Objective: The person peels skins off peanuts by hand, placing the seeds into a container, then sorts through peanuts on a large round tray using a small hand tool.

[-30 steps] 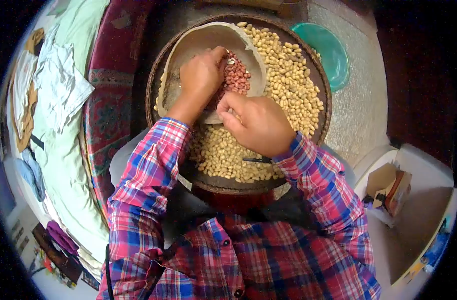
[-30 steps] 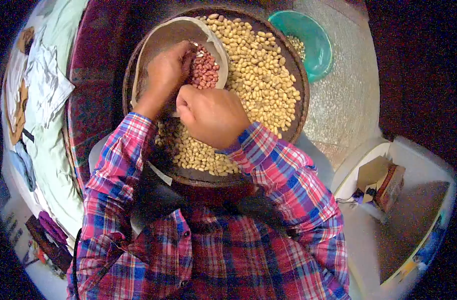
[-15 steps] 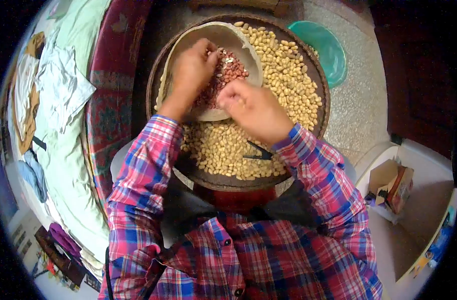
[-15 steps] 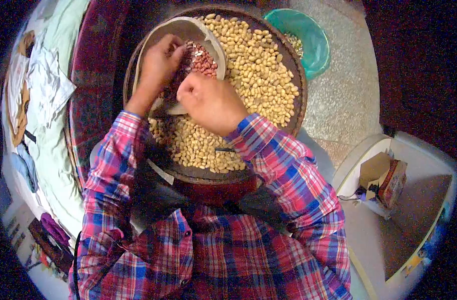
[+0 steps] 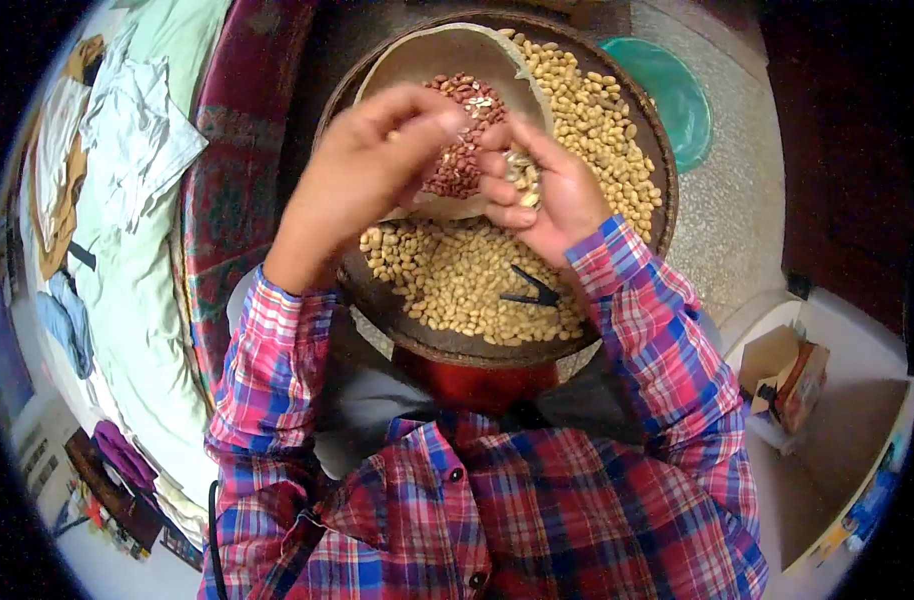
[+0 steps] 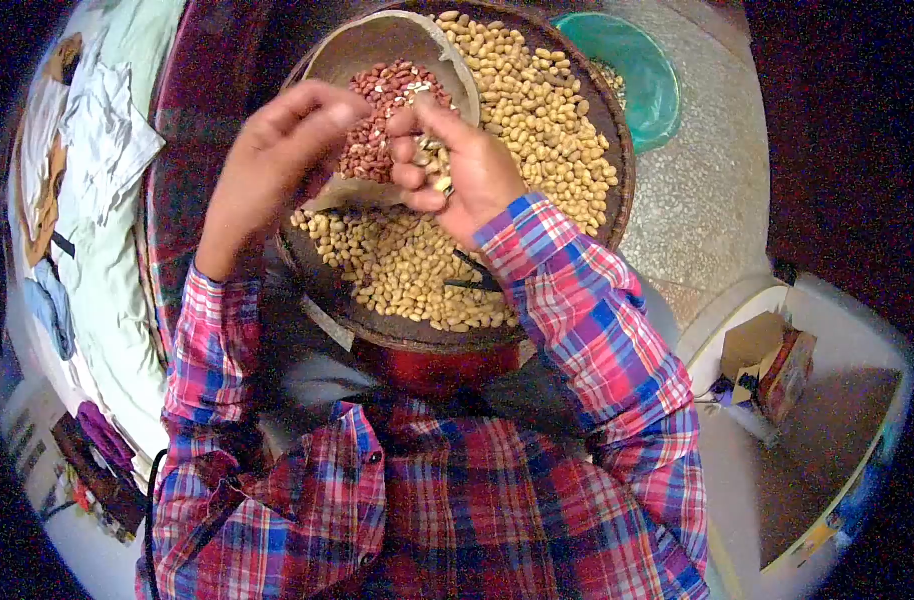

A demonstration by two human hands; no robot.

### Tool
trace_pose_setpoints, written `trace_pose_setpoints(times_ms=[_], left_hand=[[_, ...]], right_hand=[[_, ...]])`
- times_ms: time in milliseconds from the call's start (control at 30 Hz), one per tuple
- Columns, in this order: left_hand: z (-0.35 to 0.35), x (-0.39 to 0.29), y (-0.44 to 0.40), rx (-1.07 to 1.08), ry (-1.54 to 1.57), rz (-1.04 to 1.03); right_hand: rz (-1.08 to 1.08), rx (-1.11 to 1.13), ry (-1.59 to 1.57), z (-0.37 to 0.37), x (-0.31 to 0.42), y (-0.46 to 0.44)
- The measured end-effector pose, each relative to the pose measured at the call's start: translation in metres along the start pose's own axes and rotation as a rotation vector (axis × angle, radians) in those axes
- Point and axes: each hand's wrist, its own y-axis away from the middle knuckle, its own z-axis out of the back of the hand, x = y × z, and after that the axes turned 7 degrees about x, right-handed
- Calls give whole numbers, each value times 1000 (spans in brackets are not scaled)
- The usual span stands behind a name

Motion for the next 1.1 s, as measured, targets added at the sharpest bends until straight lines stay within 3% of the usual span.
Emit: trace_pose_setpoints(times_ms=[133, 233, 300, 367, 433, 567, 667, 700, 800, 933, 1100], left_hand=[[21, 26, 3, -229, 340, -89], [25, 34, -2, -244, 503, -45], [24, 32, -6, -230, 472, -34], [21, 30, -9, -38, 465, -61], [14, 23, -9, -41, 499, -51], [31, 27, -15, -159, 292, -69], [40, 39, -20, -122, 8, 94], [43, 60, -24, -63, 44, 93], [34, 79, -21, -147, -218, 169], [35, 112, -28, -339, -559, -43], [18, 96, -22, -379, -823, -3]], right_hand=[[127, 145, -71, 5, 17, 1], [187, 70, 61, -1, 23, 2], [195, 62, 81, -2, 20, 0], [153, 43, 169, -2, 17, 0], [135, -1, 206, -10, 17, 2], [62, -102, 381, -13, 12, 1], [6, -131, 400, -13, 12, 1], [5, -130, 400, -13, 12, 0], [0, -130, 383, -12, 13, -2], [20, -117, 388, -11, 14, -1], [11, -127, 390, -13, 13, 1]])
